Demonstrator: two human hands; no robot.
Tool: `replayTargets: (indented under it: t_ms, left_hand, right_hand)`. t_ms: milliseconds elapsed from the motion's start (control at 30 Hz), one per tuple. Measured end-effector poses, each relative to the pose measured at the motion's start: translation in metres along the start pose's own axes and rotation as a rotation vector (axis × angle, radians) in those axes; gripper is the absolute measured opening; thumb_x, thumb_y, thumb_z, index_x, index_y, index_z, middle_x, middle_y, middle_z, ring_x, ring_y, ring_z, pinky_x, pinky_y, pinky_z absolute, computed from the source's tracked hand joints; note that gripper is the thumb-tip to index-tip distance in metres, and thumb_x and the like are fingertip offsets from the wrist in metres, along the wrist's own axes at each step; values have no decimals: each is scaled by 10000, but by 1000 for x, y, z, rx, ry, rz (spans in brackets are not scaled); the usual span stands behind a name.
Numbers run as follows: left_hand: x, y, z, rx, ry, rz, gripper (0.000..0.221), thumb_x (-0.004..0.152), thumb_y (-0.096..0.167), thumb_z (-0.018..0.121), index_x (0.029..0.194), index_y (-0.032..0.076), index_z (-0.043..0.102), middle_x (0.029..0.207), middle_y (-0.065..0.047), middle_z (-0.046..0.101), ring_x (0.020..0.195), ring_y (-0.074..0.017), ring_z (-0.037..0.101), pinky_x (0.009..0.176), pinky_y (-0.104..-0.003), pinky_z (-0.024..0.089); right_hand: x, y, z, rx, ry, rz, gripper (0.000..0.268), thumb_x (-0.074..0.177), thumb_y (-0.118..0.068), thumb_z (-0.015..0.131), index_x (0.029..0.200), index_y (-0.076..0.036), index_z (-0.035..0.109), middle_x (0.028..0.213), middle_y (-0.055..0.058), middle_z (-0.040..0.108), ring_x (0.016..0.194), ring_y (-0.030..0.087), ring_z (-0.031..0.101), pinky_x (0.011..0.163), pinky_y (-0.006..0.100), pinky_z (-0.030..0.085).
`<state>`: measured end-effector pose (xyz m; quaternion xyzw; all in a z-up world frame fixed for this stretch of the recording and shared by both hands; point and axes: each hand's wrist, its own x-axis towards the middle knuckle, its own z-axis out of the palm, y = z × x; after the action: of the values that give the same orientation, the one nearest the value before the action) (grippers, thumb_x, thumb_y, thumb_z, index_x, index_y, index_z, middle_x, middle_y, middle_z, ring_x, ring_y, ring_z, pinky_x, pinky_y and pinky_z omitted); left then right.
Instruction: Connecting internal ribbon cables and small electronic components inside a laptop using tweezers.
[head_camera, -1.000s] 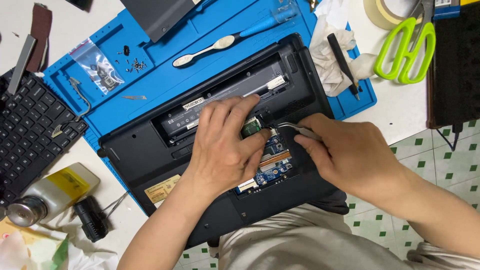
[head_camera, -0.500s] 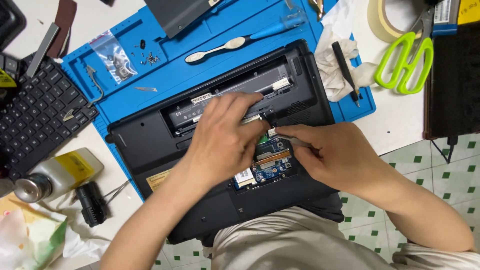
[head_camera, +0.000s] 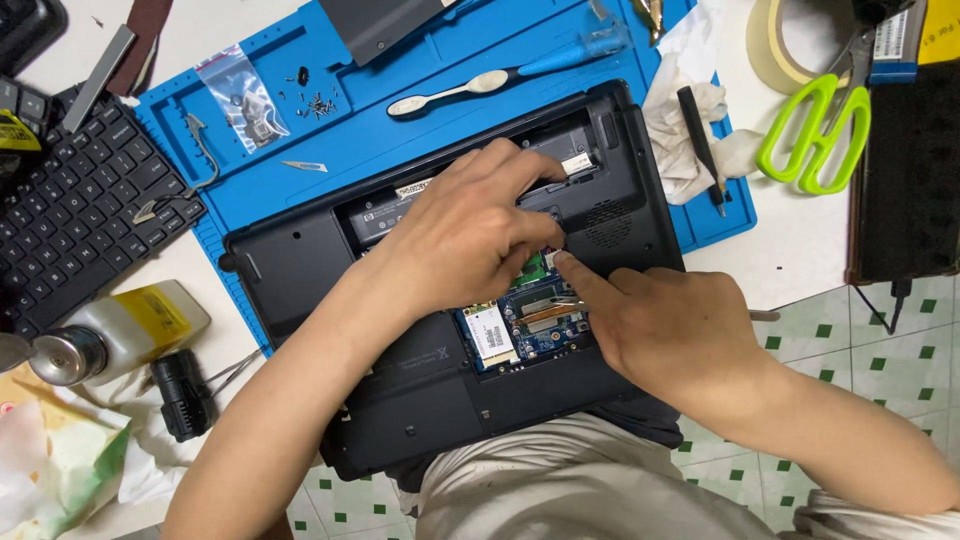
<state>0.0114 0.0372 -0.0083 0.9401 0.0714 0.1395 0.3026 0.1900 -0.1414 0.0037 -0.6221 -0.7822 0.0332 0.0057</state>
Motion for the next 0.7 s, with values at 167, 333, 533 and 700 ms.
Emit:
replayTargets:
  t_ms: [167,333,533,700]
  left_hand:
    - [-1,0,0,-7,4,-3,205,774,-26,726,903,122,785,1227,-176,584,1053,-373,548,756,-486,504]
    - [-3,6,1,-20,-4,-35,224,752,-25,721,908,126,775,1268,-188,592,1110,-390,542,816,-501,499]
    - [-17,33,14,-30,130,-213,19,889,70,729,885,55,718,1312,-196,590,1211,-403,531,926,-508,425]
    - [-24,49,27,-28,227,-410,76,873,128,756,903,60,770,1381,-195,558,1322,-428,485,1044,-539,401]
  right_hand:
    - [1,3,-5,4,-6,-34,488,903,-181,644,1385,-235,702,559,-68,521,427,204,508,359,385,244]
    - [5,11,-10,9,-11,-78,463,909,-174,640,1365,-213,708,539,-62,524,432,206,525,366,388,247]
    - [7,29,-11,483,-162,178,467,880,-240,530,1298,-293,733,1064,-72,805,861,153,747,541,384,494]
    - [14,31,-21,670,-104,355,399,953,-269,640,1319,-125,710,902,22,782,585,166,666,561,333,500]
